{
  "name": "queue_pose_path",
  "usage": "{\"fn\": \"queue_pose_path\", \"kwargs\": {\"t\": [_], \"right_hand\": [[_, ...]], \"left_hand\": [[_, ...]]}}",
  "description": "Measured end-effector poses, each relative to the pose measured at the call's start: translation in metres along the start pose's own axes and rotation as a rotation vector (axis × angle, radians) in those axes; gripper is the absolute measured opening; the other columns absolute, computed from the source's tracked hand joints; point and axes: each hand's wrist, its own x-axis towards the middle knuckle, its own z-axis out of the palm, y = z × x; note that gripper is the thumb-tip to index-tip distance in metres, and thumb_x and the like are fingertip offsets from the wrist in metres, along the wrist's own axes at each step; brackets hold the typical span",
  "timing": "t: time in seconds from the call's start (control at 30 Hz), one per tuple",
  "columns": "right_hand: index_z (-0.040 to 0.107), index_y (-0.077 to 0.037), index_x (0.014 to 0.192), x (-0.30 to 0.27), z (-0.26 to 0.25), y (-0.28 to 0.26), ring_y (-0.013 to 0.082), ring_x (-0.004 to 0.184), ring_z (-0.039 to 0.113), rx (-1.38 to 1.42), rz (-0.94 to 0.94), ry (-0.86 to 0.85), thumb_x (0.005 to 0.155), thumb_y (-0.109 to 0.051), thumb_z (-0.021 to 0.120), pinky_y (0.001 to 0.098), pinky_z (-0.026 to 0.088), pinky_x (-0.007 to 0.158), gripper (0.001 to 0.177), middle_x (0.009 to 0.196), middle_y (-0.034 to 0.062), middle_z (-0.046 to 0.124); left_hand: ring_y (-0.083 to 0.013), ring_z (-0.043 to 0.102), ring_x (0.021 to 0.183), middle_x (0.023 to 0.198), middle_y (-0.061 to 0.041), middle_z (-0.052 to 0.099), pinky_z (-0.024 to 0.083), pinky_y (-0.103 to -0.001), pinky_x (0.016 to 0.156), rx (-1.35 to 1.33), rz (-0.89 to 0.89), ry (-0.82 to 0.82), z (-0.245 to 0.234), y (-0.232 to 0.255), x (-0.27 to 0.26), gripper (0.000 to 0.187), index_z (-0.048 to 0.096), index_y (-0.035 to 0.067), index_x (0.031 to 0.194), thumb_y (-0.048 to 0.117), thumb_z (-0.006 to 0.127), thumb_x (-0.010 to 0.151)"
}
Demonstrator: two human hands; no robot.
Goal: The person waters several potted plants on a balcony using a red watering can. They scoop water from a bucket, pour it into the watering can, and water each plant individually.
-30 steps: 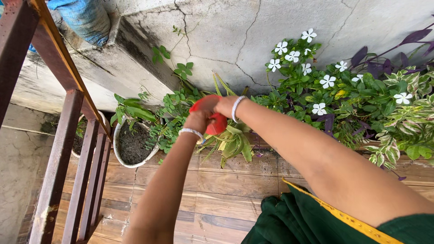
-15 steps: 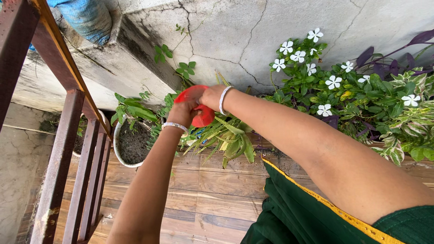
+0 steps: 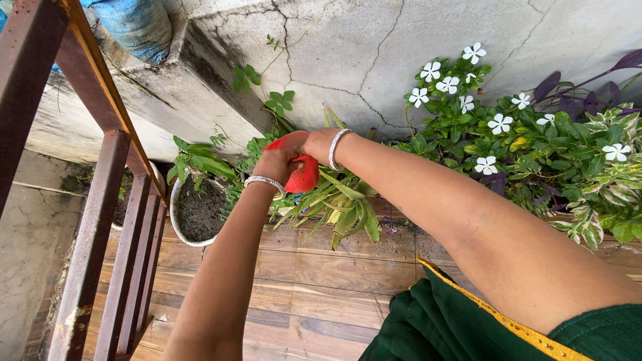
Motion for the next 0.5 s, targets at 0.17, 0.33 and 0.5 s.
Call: {"fn": "queue_pose_path", "kwargs": {"t": [0.17, 0.33, 0.5], "right_hand": [[0.072, -0.014, 0.116, -0.001, -0.01, -0.012, 0.036, 0.103, 0.071, -0.003, 0.011, 0.007, 0.092, -0.009, 0.06, 0.0469, 0.058, 0.087, 0.027, 0.108, 0.016, 0.074], [0.073, -0.013, 0.113, -0.006, 0.007, -0.019, 0.0353, 0.104, 0.071, 0.016, -0.005, -0.031, 0.089, -0.011, 0.064, 0.0456, 0.058, 0.089, 0.025, 0.109, 0.0166, 0.074], [0.074, -0.013, 0.112, -0.004, 0.029, -0.013, 0.0347, 0.106, 0.071, 0.011, 0.017, -0.049, 0.094, -0.018, 0.06, 0.045, 0.058, 0.09, 0.024, 0.11, 0.0177, 0.073]], "left_hand": [[-0.0328, 0.073, 0.089, 0.096, -0.011, 0.076, 0.058, -0.045, 0.082, -0.087, -0.038, 0.083, 0.002, -0.003, -0.015, 0.03, 0.078, 0.018, 0.107, 0.036, 0.078, 0.084], [-0.0345, 0.072, 0.088, 0.094, -0.014, 0.076, 0.057, -0.046, 0.082, -0.107, -0.052, 0.046, 0.021, -0.004, -0.027, 0.03, 0.078, 0.018, 0.109, 0.038, 0.077, 0.086], [-0.0371, 0.072, 0.09, 0.097, -0.016, 0.075, 0.057, -0.047, 0.083, -0.234, -0.075, 0.08, 0.038, 0.003, -0.025, 0.033, 0.076, 0.019, 0.114, 0.036, 0.076, 0.087]]}}
